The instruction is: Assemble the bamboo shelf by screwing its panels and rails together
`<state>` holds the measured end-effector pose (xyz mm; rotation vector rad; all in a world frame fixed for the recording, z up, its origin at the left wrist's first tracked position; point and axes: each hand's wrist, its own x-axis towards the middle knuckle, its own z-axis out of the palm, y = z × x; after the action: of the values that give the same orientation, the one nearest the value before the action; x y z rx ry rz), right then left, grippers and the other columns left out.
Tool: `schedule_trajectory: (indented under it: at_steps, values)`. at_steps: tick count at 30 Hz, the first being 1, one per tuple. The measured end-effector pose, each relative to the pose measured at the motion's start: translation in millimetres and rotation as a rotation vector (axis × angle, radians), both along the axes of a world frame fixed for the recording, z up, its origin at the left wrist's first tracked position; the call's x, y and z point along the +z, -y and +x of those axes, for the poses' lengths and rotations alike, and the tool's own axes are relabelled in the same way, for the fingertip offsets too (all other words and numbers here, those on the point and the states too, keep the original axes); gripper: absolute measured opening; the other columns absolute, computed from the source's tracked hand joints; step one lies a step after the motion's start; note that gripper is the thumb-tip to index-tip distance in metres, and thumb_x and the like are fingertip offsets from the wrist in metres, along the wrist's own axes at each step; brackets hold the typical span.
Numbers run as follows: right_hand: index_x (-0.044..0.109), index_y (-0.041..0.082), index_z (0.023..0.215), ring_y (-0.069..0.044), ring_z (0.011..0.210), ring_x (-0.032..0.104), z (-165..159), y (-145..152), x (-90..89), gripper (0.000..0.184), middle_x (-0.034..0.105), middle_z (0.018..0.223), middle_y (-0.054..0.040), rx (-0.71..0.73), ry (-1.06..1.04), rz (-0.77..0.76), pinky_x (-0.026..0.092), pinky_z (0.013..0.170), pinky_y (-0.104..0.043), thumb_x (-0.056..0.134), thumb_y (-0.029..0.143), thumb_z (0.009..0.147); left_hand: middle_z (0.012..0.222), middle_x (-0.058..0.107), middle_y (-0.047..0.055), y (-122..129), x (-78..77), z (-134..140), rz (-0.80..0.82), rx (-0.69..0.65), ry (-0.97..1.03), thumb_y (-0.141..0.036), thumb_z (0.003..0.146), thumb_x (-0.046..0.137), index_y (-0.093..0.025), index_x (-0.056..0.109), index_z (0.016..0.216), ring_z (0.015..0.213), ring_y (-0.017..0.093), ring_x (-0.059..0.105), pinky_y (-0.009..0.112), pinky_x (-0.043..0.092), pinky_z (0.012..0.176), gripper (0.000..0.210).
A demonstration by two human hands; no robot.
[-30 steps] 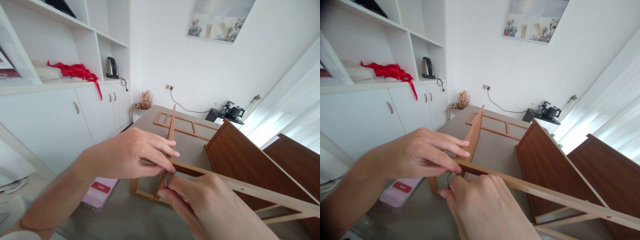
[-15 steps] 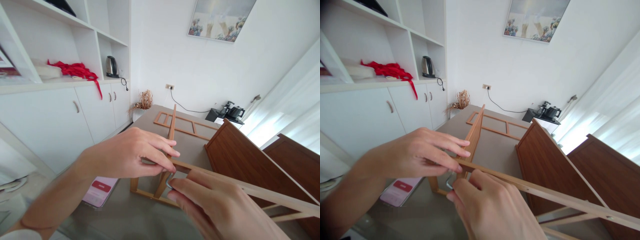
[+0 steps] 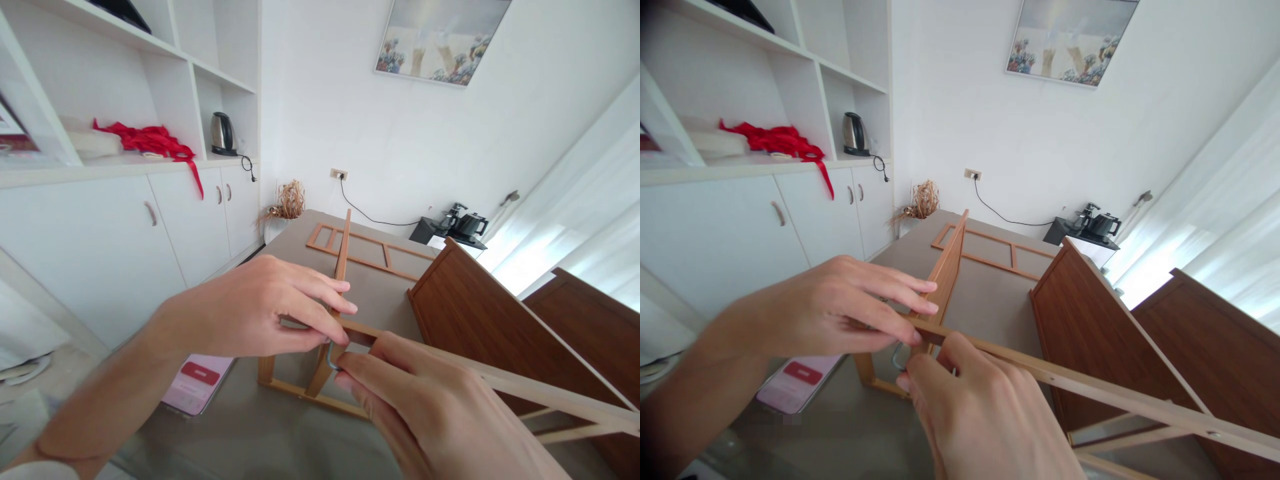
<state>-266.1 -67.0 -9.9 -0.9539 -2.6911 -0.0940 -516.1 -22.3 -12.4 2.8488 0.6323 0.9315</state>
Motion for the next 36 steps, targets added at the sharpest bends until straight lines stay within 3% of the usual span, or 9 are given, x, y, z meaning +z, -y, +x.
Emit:
schedule_trajectory:
  at_steps: [12, 24, 36]
  values:
    - [0.059, 0.024, 0.083, -0.009, 0.052, 0.055, -1.2, 3.5, 4.7, 0.024, 0.054, 0.074, 0.0009, -0.028, -0.069, 0.129, 0.041, 0.048, -0.018, 0.043, 0.024, 0.101, 0.128, 0.069, 0.001, -1.1, -0.9, -1.0, -0.008, -0.013, 0.006, -0.011, 0.088, 0.065, -0.026, 0.077, 0.105, 0.128, 0.02, 0.06, 0.027, 0.05, 0.109, 0.026]
    - [0.057, 0.024, 0.086, -0.009, 0.051, 0.051, 1.3, 2.3, 3.0, 0.02, 0.051, 0.074, 0.0015, 0.002, -0.033, 0.082, 0.037, 0.046, -0.019, 0.044, 0.022, 0.1, 0.127, 0.07, 0.002, -0.7, -0.7, -0.6, -0.026, -0.004, 0.005, -0.01, 0.087, 0.066, -0.026, 0.078, 0.103, 0.127, 0.021, 0.06, 0.026, 0.051, 0.107, 0.025]
    - [0.061, 0.024, 0.085, -0.01, 0.056, 0.059, -1.4, 0.6, 4.4, 0.022, 0.059, 0.074, 0.0004, -0.021, -0.115, 0.096, 0.044, 0.052, -0.019, 0.045, 0.021, 0.1, 0.127, 0.07, 0.0, -0.1, 0.2, -0.6, -0.012, 0.008, -0.01, -0.012, 0.088, 0.066, -0.028, 0.078, 0.104, 0.126, 0.02, 0.061, 0.026, 0.05, 0.108, 0.026]
